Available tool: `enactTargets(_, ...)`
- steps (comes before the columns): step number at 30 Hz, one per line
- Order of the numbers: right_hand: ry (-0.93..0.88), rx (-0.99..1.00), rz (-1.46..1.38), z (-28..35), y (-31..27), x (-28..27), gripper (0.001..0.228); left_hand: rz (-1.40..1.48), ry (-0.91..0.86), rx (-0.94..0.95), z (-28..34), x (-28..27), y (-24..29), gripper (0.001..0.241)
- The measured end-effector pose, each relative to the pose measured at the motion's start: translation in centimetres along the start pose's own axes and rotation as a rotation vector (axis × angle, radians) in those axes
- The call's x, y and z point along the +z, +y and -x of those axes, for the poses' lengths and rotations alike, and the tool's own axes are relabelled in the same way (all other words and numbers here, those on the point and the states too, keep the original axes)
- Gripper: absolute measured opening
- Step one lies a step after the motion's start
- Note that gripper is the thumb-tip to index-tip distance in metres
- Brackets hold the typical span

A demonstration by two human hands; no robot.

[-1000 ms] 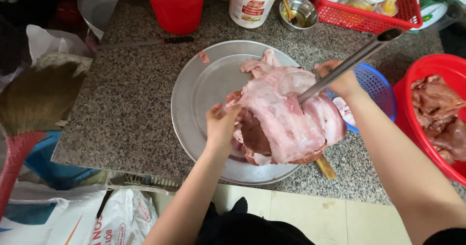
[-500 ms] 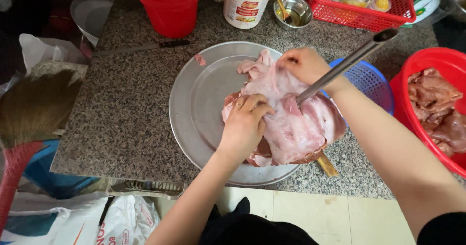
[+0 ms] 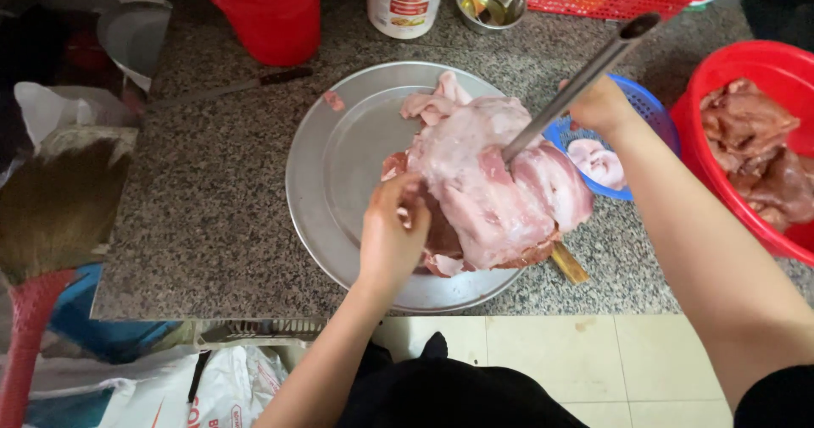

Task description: Stacking sliced meat and fat onto a vertical rotisserie skewer.

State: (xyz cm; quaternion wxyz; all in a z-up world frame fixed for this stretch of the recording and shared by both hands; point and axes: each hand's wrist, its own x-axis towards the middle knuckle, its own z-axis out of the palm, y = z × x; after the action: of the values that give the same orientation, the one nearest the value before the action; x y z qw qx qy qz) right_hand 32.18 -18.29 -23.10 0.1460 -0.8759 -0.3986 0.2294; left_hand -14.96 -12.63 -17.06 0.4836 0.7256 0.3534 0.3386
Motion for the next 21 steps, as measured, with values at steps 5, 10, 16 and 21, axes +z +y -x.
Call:
enactTargets(5, 0.15, 0.037, -0.051, 7.6, -5.1, 0.9, 0.031, -0.26, -0.268, -0.389, -0.1, 0.6, -1.0, 0.041)
enactTargets(10, 0.047, 0.055, -0.064, 14.9, -10.3, 0.1, 0.042, -0.342, -0.37, -0.427, -0.9, 1.7, 0.9, 0.056)
enactTargets(16, -0.02, 0.167, -0.17, 14.8, -11.8, -0.3, 0.073, -0.247, -0.233, -0.416, -0.8, 4.6, 1.8, 0.047)
enactTargets(21, 0.162, 0.018, -0.138, 15.0, -9.6, -0.5, 0.041, -0.23, -0.124, -0.31, 0.2, 5.2, 2.1, 0.038)
